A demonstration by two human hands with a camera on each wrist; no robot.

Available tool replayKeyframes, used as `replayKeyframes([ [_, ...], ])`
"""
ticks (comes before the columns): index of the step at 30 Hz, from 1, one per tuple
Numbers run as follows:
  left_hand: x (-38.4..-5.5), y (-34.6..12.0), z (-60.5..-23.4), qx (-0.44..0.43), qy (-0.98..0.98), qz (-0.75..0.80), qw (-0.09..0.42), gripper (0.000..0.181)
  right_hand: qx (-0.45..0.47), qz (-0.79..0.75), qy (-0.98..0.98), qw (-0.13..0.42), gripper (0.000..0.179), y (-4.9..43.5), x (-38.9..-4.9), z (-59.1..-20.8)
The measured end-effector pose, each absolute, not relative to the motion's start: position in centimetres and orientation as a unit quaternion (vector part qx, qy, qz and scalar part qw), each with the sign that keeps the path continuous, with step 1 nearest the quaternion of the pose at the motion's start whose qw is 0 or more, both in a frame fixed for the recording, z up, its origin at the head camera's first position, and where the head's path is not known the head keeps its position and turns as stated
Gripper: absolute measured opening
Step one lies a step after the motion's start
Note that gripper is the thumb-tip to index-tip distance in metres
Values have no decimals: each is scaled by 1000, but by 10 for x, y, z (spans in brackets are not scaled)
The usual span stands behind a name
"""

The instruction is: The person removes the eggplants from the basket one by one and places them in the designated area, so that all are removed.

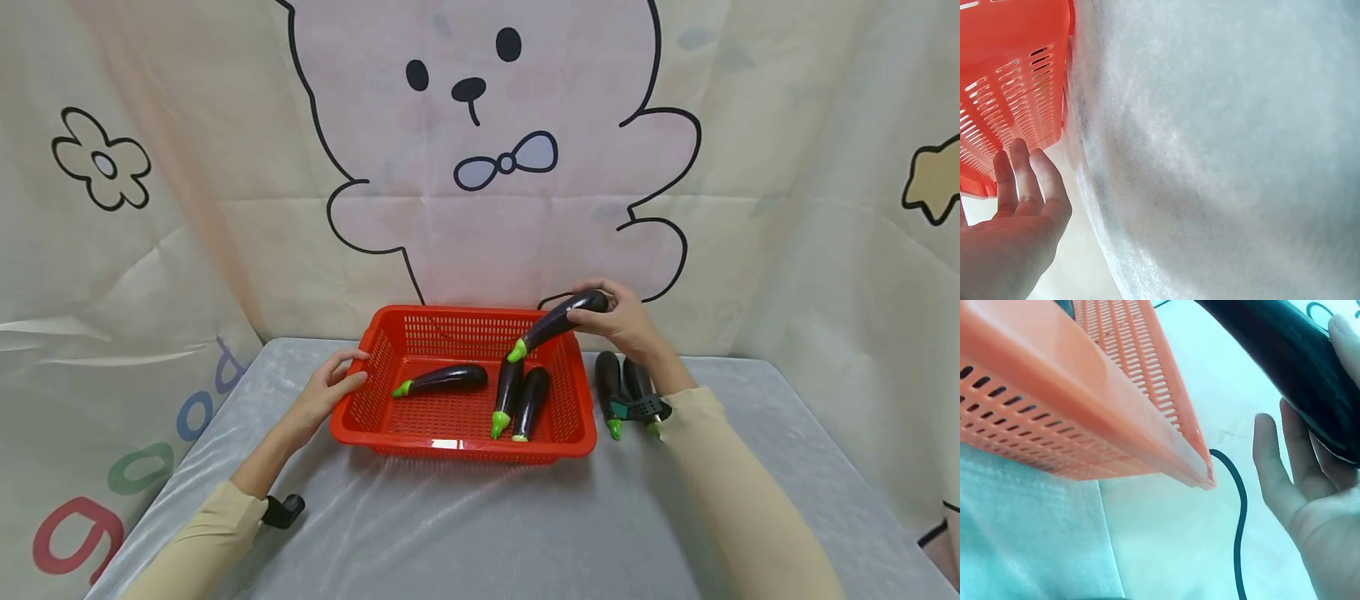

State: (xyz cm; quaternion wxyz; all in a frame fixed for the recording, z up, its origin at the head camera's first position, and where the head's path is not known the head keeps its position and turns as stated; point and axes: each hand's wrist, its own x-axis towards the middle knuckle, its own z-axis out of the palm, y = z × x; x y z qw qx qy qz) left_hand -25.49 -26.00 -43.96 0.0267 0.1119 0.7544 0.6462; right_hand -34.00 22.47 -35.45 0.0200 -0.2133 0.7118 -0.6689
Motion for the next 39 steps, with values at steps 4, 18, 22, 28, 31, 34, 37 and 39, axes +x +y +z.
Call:
replayKeyframes([
  [4, -255, -260, -439, 109, 756, 645, 27, 44, -216, -711, 669, 25, 36, 233, -339, -353],
  [18, -256, -260, -440, 110, 756, 645, 26, 44, -219, -736, 640, -12, 32, 263, -333, -349],
  [22, -257, -260, -440, 111, 756, 644, 25, 44, -226, -740, 633, -20, 32, 271, -331, -348],
  [28, -256, -260, -440, 114, 755, 645, 26, 44, -218, -739, 637, -24, 32, 284, -327, -346],
  [31, -256, -260, -440, 114, 755, 645, 26, 44, -214, -739, 638, -30, 32, 291, -325, -345],
  [34, -256, -259, -440, 114, 755, 646, 25, 43, -207, -738, 641, -36, 32, 299, -322, -344],
  [37, -255, -259, -440, 114, 755, 645, 23, 43, -198, -739, 643, -38, 32, 306, -319, -344],
  [39, -254, -260, -440, 113, 757, 643, 23, 43, -194, -737, 646, -37, 34, 312, -317, -345],
])
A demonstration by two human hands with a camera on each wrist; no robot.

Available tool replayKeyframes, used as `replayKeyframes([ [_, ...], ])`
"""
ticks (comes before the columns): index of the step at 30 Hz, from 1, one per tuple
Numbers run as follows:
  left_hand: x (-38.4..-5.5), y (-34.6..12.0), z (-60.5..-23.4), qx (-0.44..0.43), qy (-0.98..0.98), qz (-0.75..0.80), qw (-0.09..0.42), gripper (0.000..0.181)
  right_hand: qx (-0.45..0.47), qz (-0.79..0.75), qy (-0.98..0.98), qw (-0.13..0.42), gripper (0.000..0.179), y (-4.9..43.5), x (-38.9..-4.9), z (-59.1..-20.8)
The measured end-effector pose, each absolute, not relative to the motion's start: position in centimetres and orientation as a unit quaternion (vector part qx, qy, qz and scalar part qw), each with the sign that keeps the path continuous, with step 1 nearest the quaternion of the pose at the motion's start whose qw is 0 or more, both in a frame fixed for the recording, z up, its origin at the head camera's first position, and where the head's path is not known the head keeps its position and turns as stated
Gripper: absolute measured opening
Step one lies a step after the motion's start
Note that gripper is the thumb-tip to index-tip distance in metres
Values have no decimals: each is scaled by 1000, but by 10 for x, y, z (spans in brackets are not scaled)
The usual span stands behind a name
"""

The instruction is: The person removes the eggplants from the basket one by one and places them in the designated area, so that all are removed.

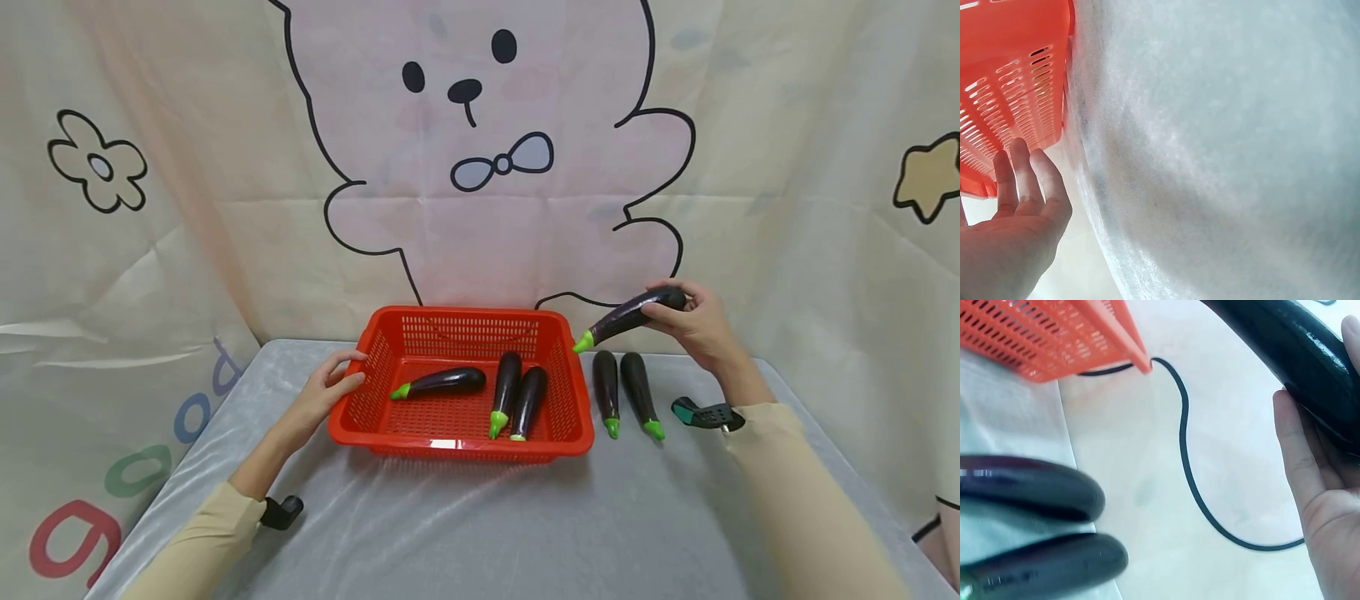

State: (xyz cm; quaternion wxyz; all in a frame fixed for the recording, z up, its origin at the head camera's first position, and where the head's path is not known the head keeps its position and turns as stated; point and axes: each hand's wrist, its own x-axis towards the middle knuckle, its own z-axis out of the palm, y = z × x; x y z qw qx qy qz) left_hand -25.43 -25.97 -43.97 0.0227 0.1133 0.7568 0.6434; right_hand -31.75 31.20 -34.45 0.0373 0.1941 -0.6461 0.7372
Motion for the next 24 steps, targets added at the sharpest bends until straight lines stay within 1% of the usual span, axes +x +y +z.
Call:
replayKeyframes([
  [9, -254, -260, -440, 114, 758, 641, 25, 44, 190, 721, -666, 24, 31, 339, -310, -348],
  [19, -254, -259, -439, 114, 759, 641, 25, 44, 144, 700, -699, 13, 29, 367, -303, -358],
  [24, -254, -259, -439, 112, 759, 641, 25, 44, 153, 699, -698, -19, 32, 383, -301, -368],
])
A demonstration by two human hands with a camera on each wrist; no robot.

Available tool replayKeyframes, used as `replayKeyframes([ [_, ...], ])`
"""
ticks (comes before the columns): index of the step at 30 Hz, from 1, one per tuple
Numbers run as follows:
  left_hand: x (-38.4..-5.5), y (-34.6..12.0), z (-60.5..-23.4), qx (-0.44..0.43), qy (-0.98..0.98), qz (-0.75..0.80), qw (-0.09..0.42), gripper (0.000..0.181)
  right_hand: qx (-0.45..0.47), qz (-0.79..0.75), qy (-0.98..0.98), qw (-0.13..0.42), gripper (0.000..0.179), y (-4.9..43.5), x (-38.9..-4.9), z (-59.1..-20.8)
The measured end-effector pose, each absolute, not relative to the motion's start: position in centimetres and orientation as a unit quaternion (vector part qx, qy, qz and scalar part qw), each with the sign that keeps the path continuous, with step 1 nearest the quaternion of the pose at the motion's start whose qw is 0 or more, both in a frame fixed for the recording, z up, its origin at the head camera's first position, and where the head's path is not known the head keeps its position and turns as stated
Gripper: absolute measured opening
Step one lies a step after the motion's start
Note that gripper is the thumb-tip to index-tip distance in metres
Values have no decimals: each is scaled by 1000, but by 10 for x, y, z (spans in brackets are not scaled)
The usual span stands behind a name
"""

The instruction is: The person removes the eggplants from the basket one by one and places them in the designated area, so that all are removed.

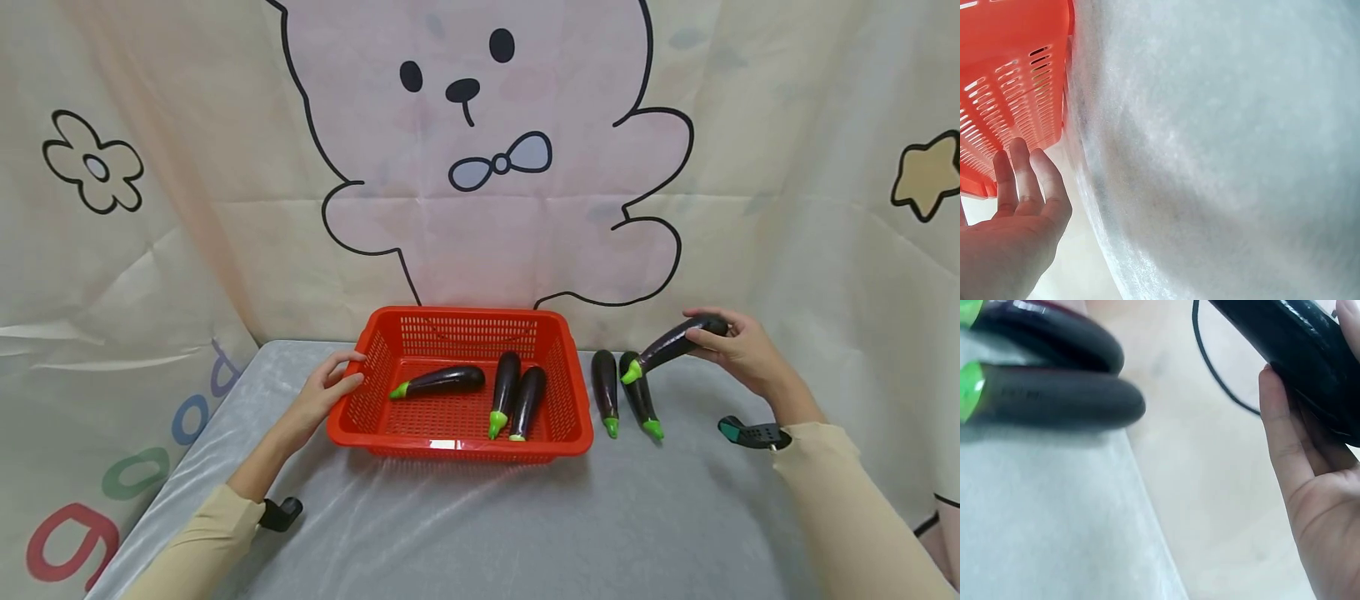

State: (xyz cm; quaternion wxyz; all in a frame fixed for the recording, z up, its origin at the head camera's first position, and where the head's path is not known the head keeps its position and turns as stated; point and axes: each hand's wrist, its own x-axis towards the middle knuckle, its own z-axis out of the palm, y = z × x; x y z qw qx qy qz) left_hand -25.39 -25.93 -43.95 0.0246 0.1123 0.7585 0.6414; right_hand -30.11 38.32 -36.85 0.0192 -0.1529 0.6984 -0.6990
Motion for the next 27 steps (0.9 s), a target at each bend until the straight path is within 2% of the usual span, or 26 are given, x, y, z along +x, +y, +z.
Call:
replayKeyframes([
  [7, -254, -259, -440, 110, 760, 640, 25, 45, -136, -686, 714, 37, 37, 401, -296, -380],
  [15, -254, -260, -439, 110, 758, 642, 27, 44, -51, -693, 719, 23, 45, 414, -291, -388],
  [27, -254, -259, -440, 106, 759, 642, 26, 46, -78, -737, 672, -2, 41, 423, -286, -404],
])
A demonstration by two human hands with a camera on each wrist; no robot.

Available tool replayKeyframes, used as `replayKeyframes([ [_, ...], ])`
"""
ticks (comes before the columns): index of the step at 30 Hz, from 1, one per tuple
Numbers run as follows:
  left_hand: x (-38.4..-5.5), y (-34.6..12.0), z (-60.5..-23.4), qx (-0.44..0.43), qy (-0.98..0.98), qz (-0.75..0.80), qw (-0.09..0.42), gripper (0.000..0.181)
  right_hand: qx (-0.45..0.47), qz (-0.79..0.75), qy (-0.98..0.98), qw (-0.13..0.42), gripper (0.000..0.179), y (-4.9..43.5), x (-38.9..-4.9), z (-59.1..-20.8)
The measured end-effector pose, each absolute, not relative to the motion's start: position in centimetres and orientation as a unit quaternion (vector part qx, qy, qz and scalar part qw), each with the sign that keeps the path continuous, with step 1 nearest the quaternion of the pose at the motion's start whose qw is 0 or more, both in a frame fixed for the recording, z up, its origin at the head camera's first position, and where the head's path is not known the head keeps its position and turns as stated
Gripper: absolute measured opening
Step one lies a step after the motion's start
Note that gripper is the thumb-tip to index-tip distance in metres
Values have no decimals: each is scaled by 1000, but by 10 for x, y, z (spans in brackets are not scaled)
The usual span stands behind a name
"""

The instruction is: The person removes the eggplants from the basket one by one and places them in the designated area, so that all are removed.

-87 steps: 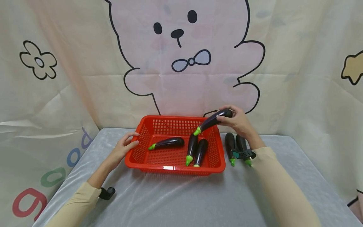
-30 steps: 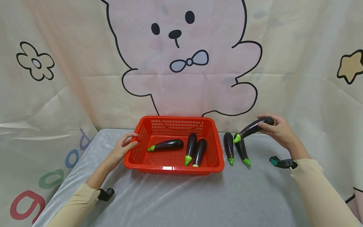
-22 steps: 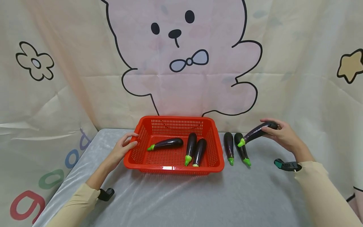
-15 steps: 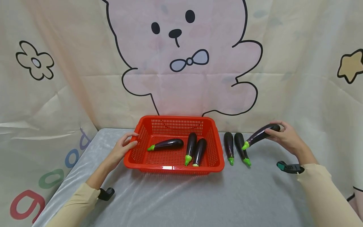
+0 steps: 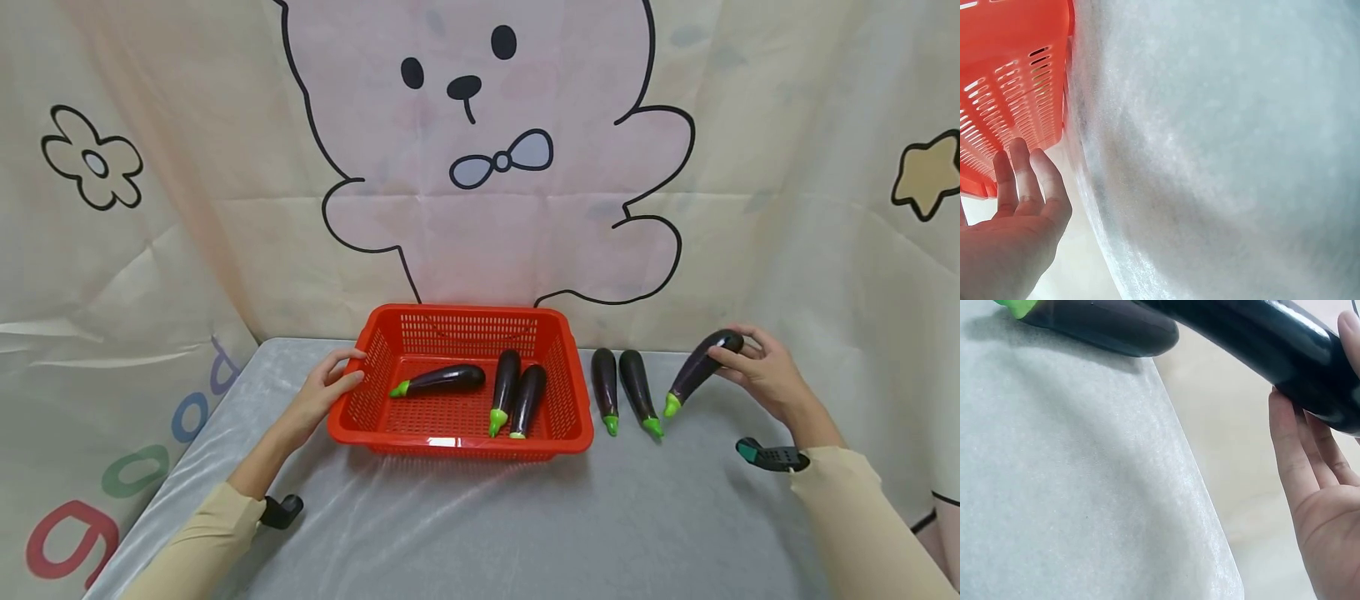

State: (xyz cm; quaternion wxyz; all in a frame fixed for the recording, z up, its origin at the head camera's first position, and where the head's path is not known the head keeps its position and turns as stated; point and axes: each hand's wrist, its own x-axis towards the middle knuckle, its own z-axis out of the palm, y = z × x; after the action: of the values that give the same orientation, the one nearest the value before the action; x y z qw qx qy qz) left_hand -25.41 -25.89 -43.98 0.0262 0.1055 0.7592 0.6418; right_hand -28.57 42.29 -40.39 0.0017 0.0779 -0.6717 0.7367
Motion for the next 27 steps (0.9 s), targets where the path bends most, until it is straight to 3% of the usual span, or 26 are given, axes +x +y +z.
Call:
replayKeyframes([
  [13, -256, -260, -442, 109, 757, 644, 29, 45, 49, 730, -681, 37, 47, 419, -285, -400],
  [27, -256, -261, -442, 113, 755, 645, 28, 44, 34, 667, -745, 7, 50, 407, -290, -402],
])
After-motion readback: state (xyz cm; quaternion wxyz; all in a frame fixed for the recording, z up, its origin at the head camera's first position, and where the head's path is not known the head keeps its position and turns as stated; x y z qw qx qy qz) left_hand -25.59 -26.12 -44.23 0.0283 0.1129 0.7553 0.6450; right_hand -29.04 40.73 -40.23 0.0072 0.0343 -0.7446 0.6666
